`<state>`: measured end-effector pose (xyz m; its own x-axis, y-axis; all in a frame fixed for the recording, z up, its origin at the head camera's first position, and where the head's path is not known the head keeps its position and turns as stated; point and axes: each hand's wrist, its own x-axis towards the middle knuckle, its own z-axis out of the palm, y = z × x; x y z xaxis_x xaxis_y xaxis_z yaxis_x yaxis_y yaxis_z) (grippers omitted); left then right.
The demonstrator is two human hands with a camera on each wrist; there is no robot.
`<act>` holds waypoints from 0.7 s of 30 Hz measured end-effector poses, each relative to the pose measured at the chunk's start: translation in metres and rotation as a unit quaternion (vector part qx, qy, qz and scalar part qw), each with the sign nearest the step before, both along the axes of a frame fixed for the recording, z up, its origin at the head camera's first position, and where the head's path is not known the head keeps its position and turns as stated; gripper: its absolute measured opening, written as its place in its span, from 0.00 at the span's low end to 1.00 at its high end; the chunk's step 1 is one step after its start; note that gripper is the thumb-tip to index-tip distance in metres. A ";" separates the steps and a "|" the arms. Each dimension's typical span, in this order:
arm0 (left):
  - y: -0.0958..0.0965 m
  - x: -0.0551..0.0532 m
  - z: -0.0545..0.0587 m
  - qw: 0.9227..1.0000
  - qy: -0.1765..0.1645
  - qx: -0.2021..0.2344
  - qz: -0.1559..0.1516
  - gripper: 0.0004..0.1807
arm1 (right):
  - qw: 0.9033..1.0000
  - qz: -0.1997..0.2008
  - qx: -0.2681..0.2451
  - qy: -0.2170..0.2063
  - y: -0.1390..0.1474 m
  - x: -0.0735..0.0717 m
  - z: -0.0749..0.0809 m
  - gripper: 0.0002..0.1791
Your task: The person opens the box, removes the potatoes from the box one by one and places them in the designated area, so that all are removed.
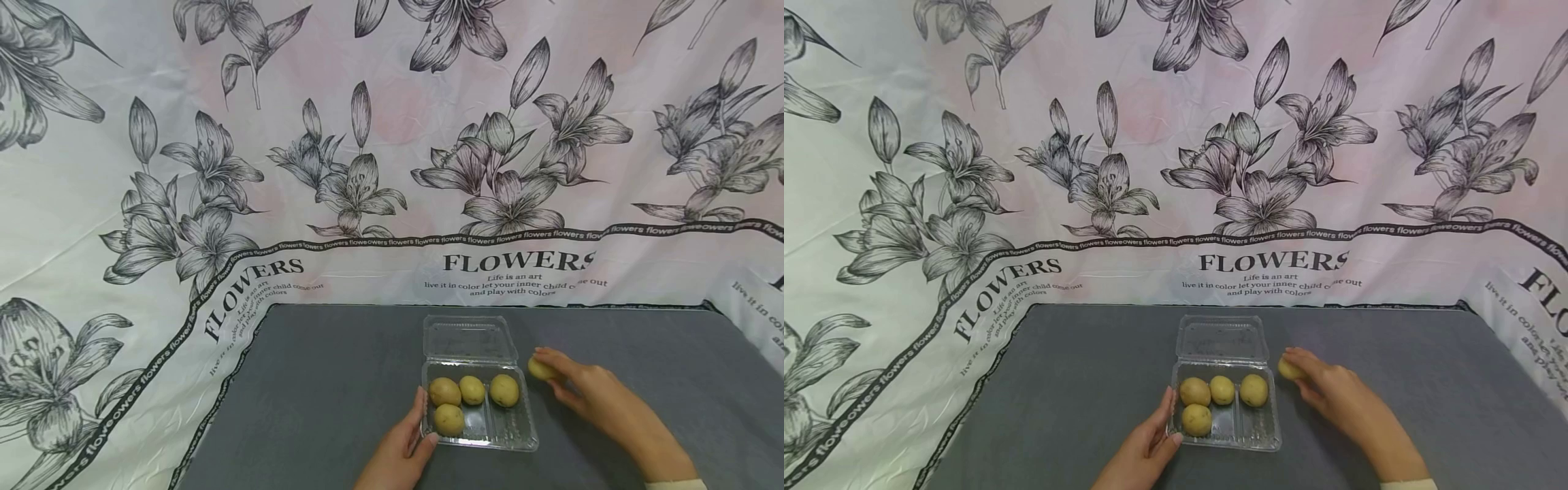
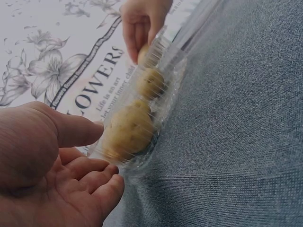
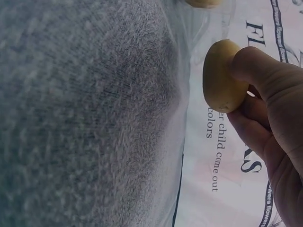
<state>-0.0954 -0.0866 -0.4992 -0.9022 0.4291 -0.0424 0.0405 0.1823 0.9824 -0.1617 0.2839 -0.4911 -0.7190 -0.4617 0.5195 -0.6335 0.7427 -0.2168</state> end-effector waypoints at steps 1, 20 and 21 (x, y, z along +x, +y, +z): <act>0.000 0.000 0.000 1.000 0.000 -0.001 0.001 0.42 | 1.000 0.000 0.000 -0.003 0.000 -0.001 0.000 0.39; -0.001 0.000 0.001 1.000 0.006 -0.003 0.001 0.41 | 1.000 -0.001 0.004 0.004 0.008 -0.015 -0.013 0.37; -0.001 0.000 0.001 1.000 0.006 -0.001 -0.001 0.41 | 1.000 -0.001 0.004 0.003 0.008 -0.015 -0.013 0.37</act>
